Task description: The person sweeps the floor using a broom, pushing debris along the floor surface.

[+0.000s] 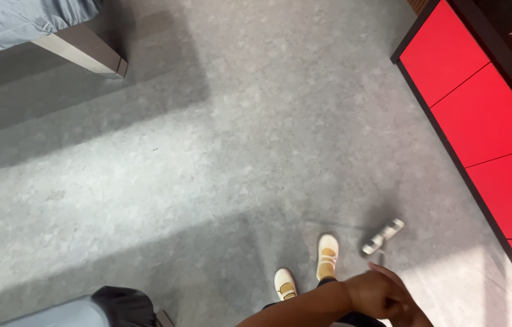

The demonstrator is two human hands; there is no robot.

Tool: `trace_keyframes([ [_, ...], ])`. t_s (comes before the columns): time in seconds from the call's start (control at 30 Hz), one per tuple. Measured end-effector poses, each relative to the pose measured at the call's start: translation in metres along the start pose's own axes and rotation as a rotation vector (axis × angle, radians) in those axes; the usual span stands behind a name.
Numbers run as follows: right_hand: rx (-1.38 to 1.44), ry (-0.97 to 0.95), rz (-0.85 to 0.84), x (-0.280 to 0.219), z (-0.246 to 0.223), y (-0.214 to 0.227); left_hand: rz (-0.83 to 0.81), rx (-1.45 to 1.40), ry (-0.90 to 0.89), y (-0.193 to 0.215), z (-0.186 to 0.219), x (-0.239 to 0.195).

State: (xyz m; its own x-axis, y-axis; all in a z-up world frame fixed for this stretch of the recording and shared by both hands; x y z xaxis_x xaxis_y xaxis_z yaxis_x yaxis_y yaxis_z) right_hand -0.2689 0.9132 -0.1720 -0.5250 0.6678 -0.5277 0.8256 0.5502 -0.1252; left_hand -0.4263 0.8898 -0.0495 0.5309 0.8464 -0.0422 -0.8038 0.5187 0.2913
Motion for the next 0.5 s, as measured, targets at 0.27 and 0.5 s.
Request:
trace_keyframes([
  [0.27,0.166,-0.241,-0.381,0.1,-0.053,-0.06,0.392,0.32,0.232,0.068,0.01,-0.003],
  [0.5,0.178,-0.177,-0.437,0.145,-0.139,-0.018,0.442,0.545,0.332,0.098,-0.02,0.086],
])
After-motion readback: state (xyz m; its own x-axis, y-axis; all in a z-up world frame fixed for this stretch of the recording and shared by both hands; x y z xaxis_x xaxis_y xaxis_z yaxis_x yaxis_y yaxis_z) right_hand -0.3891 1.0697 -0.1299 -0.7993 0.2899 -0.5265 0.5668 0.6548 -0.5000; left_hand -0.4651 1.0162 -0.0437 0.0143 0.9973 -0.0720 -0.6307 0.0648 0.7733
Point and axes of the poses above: each hand's wrist, its own x-axis towards the middle knuckle, its own y-axis out of the back of the hand, z = x × y, the point moved 3 cm from there along x, towards the middle knuckle, and after that the axes turned 9 degrees about y, right-handed, at the moved point
